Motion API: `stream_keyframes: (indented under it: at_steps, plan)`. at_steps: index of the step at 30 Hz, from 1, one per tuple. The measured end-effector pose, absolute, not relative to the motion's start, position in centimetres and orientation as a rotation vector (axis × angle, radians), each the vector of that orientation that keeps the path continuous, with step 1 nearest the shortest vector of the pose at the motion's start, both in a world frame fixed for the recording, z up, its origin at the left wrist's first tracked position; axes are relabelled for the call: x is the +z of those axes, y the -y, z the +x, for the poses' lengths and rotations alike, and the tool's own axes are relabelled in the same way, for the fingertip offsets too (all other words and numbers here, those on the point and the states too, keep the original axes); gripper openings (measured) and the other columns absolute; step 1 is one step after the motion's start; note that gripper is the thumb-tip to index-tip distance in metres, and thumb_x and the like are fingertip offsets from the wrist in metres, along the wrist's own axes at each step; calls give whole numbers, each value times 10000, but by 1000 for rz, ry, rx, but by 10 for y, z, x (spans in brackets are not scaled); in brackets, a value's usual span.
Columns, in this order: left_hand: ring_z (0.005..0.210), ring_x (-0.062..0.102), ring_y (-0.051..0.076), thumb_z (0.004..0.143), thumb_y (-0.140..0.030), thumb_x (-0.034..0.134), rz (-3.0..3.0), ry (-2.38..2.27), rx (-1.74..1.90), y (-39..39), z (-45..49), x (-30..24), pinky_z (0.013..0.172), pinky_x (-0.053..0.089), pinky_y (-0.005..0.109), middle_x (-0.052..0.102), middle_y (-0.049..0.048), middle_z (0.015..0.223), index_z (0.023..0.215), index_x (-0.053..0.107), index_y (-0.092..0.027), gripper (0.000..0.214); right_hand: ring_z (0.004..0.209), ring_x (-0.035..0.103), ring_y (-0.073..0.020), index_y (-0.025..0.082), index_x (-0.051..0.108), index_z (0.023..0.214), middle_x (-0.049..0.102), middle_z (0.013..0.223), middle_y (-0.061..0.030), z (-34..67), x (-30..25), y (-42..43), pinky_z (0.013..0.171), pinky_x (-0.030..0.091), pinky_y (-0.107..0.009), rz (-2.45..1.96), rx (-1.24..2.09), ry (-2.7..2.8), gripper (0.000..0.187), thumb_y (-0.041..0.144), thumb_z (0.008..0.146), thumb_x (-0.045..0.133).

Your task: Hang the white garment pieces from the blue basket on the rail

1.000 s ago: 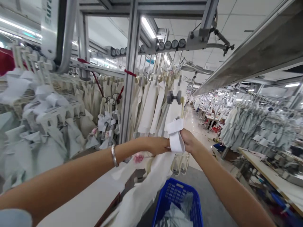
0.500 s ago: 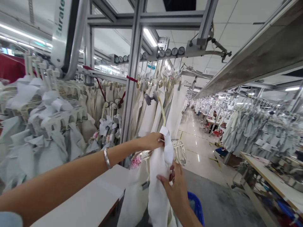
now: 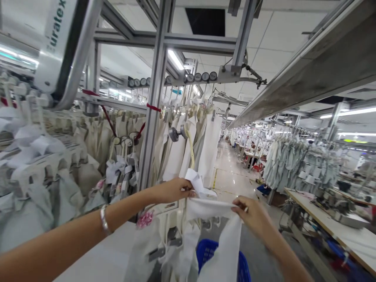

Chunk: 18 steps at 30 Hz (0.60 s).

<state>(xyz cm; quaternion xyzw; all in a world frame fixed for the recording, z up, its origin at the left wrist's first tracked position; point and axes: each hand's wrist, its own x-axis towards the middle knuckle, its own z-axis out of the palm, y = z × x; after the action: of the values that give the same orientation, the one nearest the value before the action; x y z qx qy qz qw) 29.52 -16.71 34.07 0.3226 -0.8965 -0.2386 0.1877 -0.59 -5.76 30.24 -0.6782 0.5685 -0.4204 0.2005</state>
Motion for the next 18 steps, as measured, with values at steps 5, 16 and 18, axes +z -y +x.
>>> stream_keyframes:
  at_steps: [5, 16, 18]
  plan:
    - [928, 643, 199, 809, -442, 709, 919, 2569, -729, 165, 315, 338, 785, 432, 243, 722, 27, 992, 963, 727, -182, 302, 590, 489, -159, 197, 605, 801, 543, 682, -1, -24, 328, 61, 546, 413, -267, -1385, -1330, -1329, 495, 634, 652, 784]
    - [885, 607, 223, 659, -481, 805, 977, 2561, -811, 185, 322, 295, 739, 431, 254, 680, 45, 969, 1049, 719, -170, 506, 616, 556, -131, 148, 761, 802, 657, 688, -13, 26, 396, 75, 495, 456, -167, -2144, -1546, -1205, 230, 371, 836, 719]
    - [841, 592, 210, 639, -559, 813, 928, 2566, -859, 189, 316, 286, 719, 437, 247, 663, 35, 909, 1029, 715, -167, 563, 591, 548, -138, 145, 717, 689, 603, 601, 6, 57, 412, 81, 464, 460, -175, -2393, -1523, -1180, 190, 224, 836, 627]
